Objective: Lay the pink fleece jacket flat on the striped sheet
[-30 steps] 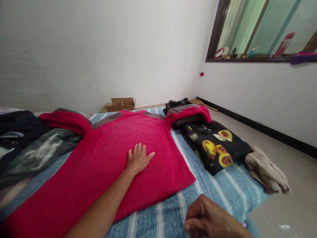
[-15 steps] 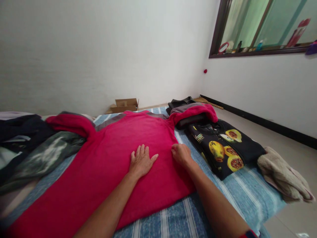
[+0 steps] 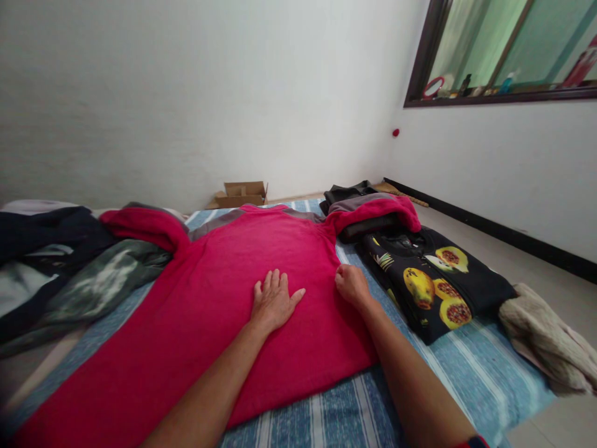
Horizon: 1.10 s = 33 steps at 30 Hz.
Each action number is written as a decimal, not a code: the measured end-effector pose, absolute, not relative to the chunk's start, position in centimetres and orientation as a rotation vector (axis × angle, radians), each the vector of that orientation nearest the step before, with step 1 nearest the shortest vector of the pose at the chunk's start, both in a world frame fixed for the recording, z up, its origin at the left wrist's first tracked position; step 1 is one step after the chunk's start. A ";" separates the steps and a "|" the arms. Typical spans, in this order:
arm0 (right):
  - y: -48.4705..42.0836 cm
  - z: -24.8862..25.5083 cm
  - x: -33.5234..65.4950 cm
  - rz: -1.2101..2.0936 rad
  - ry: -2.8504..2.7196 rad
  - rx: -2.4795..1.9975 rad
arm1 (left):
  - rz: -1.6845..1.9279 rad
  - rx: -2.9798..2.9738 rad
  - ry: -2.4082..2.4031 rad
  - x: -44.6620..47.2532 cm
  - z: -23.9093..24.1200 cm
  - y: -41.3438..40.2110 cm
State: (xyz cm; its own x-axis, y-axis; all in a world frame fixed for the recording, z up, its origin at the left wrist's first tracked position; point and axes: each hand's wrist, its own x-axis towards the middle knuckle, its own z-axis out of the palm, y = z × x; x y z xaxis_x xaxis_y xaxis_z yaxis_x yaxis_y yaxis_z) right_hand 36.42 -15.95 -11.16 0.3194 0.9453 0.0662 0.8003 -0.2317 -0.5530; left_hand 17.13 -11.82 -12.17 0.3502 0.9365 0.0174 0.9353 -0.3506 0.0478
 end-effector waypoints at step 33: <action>-26.1 -7.1 33.4 0.961 -1.598 -1.406 | 0.064 2.580 1.802 17.2 -12.0 -11.7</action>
State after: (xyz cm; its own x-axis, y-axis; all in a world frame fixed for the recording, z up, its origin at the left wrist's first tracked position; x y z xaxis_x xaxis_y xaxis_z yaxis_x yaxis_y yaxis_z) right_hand 33.44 -26.12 -7.14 -0.0790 0.9941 0.0747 0.4005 0.1003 -0.9108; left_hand 17.17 -11.73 -12.04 0.3438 0.9383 0.0366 0.9386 -0.3446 0.0181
